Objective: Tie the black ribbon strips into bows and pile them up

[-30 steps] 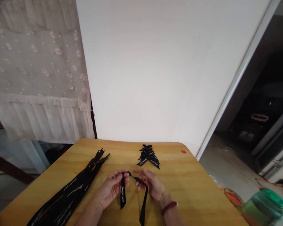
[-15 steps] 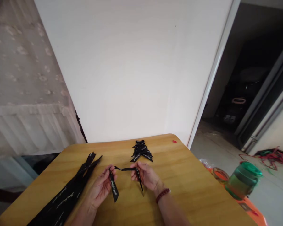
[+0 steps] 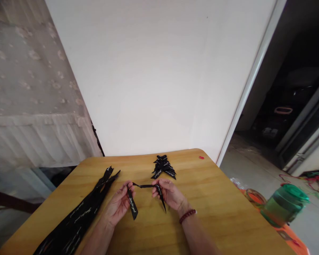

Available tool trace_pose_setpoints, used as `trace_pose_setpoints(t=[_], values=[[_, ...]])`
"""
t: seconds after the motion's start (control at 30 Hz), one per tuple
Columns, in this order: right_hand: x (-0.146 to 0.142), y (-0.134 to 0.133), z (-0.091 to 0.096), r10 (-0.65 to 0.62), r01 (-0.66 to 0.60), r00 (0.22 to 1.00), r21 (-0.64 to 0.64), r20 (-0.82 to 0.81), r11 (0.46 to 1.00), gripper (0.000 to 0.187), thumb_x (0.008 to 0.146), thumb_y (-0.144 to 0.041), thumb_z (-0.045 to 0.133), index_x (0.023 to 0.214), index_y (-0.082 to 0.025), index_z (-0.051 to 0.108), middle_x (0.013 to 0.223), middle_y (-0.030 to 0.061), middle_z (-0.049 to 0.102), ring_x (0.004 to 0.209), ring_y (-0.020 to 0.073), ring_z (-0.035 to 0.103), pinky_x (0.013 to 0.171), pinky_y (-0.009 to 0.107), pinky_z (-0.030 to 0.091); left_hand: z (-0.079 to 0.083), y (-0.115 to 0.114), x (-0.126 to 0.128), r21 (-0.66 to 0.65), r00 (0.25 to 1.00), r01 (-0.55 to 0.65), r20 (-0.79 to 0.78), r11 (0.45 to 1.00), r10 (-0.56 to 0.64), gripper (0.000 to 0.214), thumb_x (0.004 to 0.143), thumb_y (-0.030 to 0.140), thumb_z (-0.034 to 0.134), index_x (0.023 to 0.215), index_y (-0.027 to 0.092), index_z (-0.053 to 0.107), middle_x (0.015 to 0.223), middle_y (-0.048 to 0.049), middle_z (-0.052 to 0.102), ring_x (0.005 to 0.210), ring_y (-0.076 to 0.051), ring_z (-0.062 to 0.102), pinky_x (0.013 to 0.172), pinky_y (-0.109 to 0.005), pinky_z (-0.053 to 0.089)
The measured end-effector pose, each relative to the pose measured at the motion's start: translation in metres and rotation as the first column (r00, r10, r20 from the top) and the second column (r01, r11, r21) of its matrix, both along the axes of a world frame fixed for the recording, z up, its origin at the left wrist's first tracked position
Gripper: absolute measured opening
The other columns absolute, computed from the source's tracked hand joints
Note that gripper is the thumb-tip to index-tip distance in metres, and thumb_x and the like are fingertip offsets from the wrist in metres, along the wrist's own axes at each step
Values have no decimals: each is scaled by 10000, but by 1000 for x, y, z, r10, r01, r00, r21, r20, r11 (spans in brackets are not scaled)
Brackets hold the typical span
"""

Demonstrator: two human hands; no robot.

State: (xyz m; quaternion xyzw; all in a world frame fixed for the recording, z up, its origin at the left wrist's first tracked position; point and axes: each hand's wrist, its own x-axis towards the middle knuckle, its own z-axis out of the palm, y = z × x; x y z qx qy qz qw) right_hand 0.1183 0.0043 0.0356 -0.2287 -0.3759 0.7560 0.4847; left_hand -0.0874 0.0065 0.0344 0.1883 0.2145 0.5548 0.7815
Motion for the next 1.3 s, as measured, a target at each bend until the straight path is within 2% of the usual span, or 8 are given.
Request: trace_pose_setpoints(t=[0.37,0.73,1.03,1.3], values=[[0,0,-1,-11,11,1000,-3,7,1000,196,737,-286,525,814,-114,579,645,36,615,549,98,576,466,170,364,-1,2,-2,-13,1000,-6,26,1000,6,201,697,7,489,831,134,570,785,-30,644,706,-131,610,654,-245,509],[1,0,-1,4,-4,1000,-15,-22,1000,191,731,-275,538,839,-121,572,654,39,620,560,98,577,489,173,380,-1,2,-2,-17,999,-25,21,1000,26,222,714,-9,447,838,125,573,791,-37,642,716,-136,611,655,-251,510],[3,-2,-1,5,-6,998,-19,-60,1000,245,668,-175,608,908,-143,569,740,32,615,640,94,581,536,172,405,6,-4,-1,-49,999,-20,-31,999,18,199,728,80,471,904,113,557,895,-77,625,860,-195,573,752,-334,472],[1,-3,-2,-43,38,995,-59,-87,998,245,630,-128,643,866,-163,587,705,11,611,616,75,573,535,159,403,2,-5,-3,51,997,62,38,997,-64,239,709,13,473,897,135,555,921,-64,621,912,-195,549,757,-337,464]])
